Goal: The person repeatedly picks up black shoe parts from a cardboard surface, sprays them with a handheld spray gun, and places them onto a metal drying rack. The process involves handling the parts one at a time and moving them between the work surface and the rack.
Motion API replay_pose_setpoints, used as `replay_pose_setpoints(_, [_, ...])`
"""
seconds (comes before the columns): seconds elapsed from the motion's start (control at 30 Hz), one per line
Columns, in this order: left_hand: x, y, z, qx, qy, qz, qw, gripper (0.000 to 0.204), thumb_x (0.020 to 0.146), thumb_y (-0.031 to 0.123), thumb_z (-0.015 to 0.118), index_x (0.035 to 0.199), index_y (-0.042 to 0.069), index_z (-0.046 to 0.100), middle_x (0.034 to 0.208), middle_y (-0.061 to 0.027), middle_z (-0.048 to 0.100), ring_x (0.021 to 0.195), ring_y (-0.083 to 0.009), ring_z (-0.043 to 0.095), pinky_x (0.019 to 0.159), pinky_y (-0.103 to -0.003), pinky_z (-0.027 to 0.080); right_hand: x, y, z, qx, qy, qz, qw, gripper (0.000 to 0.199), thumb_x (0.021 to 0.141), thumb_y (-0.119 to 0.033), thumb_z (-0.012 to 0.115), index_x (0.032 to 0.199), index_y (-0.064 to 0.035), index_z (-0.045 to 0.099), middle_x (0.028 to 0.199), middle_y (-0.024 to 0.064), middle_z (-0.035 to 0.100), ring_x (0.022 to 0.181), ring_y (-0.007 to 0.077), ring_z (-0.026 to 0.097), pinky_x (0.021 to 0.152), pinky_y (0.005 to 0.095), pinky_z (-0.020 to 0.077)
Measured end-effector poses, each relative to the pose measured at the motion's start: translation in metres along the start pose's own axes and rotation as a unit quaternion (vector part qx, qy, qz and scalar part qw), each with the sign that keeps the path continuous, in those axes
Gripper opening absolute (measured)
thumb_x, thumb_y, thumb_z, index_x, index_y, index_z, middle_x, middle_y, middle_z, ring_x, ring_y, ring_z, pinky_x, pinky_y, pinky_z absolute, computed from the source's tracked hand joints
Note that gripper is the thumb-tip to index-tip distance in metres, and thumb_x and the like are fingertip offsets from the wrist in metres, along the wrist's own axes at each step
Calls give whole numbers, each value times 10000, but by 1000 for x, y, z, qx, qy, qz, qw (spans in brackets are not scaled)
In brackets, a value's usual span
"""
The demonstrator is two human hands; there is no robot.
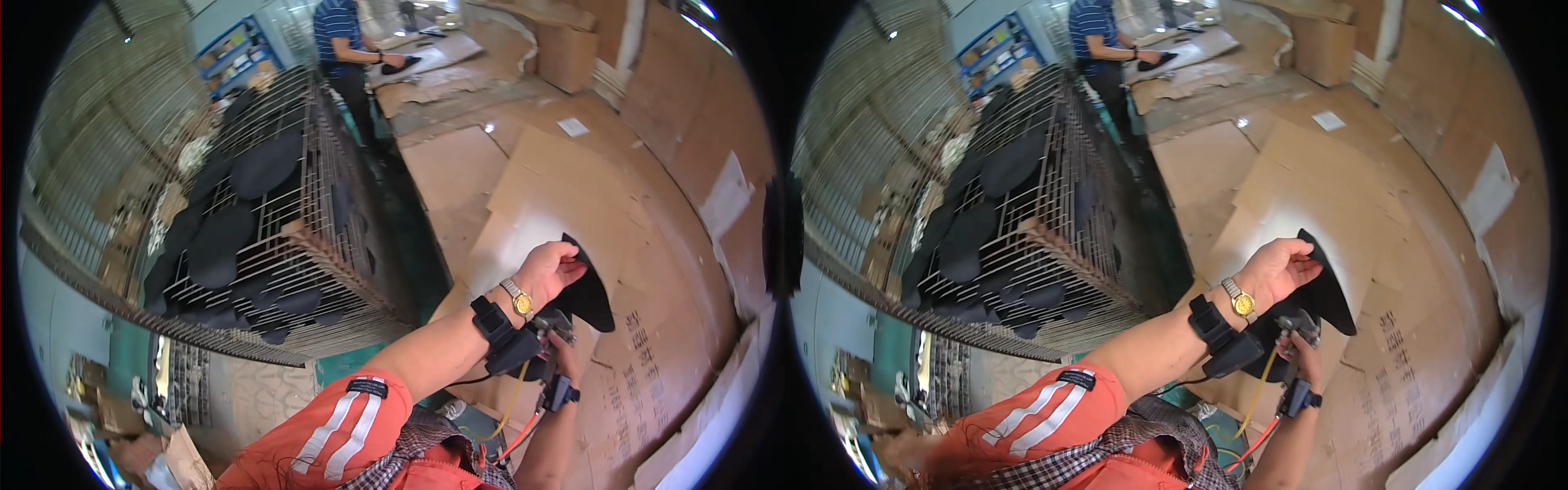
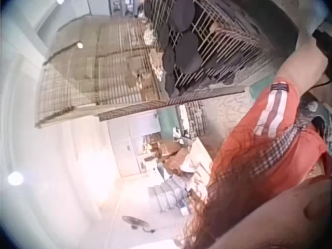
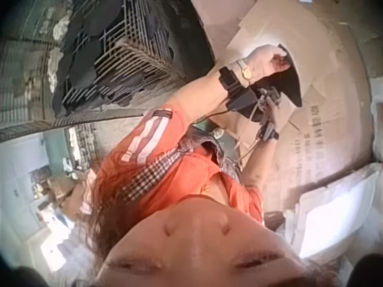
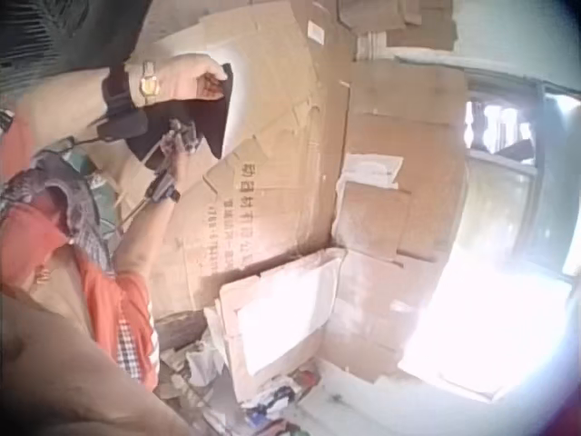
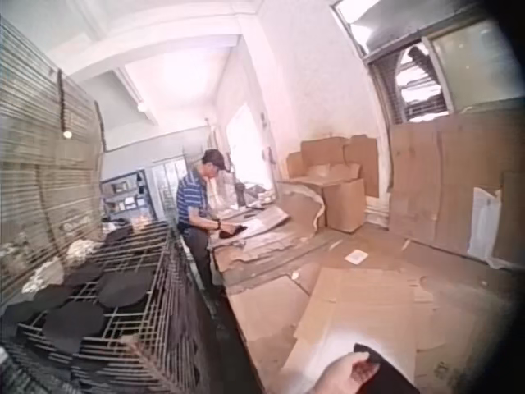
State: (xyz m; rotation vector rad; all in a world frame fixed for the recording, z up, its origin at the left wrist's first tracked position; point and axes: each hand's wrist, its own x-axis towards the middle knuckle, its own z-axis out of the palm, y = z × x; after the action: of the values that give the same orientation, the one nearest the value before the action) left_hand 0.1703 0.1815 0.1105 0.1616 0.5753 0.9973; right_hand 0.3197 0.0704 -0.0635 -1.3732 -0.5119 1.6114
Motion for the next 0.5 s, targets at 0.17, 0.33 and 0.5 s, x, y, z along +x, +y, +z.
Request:
replay_pose_setpoints(0.17, [-74, 84, 41, -49, -120, 85, 988, 18, 831, 9, 585, 842, 23, 583, 854, -107, 638, 777, -213, 619, 764, -367, 541, 17, -2, -3, -44, -55, 12, 997, 143, 910, -163, 535, 944, -29, 569, 758, 95, 629, 640, 207, 644, 602, 325, 558])
replay_pose_setpoints(0.33, [-144, 179, 87, 10, -169, 259, 951, 110, 841, 11, 553, 947, -16, 568, 900, -137, 643, 806, -260, 623, 810, -398, 530, 9, -11, 6, -49, -33, 21, 998, 138, 915, -149, 523, 879, -21, 557, 718, 98, 612, 599, 208, 628, 558, 318, 552])
replay_pose_setpoints(0.5, [-162, 297, 105, -39, -109, 413, 903, 55, 836, -43, 506, 884, -19, 519, 838, -133, 550, 771, -283, 578, 805, -457, 542, -33, -10, 19, -58, -75, -18, 995, 119, 911, -124, 531, 900, -10, 563, 723, 94, 611, 625, 208, 626, 568, 319, 545])
